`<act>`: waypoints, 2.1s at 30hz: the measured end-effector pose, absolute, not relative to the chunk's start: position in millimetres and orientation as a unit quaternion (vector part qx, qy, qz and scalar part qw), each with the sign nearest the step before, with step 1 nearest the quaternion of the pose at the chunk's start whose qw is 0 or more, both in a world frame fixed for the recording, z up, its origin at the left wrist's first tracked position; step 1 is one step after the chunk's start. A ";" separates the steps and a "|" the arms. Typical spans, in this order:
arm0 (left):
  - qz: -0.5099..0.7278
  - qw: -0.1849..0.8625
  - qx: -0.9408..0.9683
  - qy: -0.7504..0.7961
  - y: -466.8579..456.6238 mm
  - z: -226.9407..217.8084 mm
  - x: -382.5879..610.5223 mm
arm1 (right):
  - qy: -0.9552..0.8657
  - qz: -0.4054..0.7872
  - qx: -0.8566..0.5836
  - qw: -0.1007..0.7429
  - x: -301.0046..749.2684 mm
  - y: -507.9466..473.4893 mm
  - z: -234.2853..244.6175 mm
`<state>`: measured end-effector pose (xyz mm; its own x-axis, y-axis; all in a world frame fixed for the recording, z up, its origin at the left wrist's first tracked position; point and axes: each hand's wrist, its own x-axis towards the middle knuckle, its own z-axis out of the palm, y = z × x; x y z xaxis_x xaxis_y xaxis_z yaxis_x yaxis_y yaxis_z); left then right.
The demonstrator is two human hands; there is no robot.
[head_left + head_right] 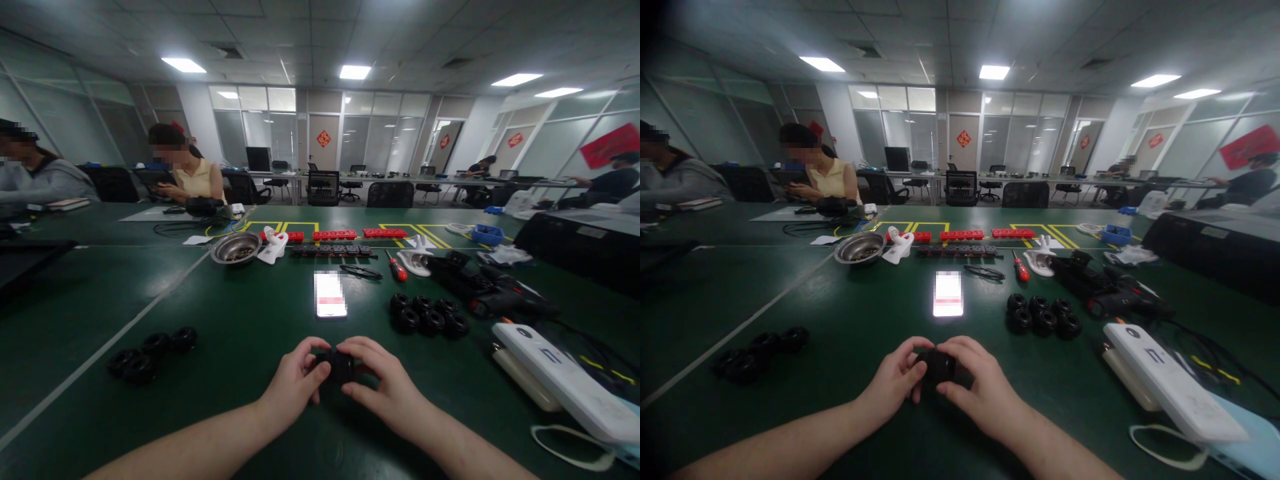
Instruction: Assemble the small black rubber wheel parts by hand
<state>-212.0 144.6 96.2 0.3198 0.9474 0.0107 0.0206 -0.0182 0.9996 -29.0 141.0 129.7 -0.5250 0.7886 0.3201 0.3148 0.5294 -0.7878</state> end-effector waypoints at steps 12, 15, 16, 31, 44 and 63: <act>0.415 0.611 0.573 0.356 141.4 101.6 -209.6 | -0.791 0.348 -0.355 0.358 -23.9 141.8 133.1; 0.403 0.593 0.592 0.369 138.2 101.2 -207.7 | -0.764 0.379 -0.346 0.391 -25.4 142.6 131.7; 0.395 0.592 0.598 0.369 137.9 100.7 -207.7 | -0.750 0.383 -0.351 0.410 -26.8 142.1 130.6; 0.397 0.508 0.641 0.417 142.6 102.6 -213.4 | -0.696 0.509 -0.406 0.303 -32.6 144.3 121.8; 0.407 0.619 0.567 0.360 143.6 95.3 -209.6 | -0.755 0.385 -0.396 0.354 -32.1 142.9 129.3; 0.393 0.559 0.611 0.400 142.6 93.5 -208.7 | -0.699 0.469 -0.359 0.403 -33.5 138.1 122.2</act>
<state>-208.7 142.6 93.5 0.3700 0.9285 0.0331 0.0498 -0.0554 0.9972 -33.5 138.1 122.2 -0.4178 0.8800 0.2257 0.1239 0.3013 -0.9454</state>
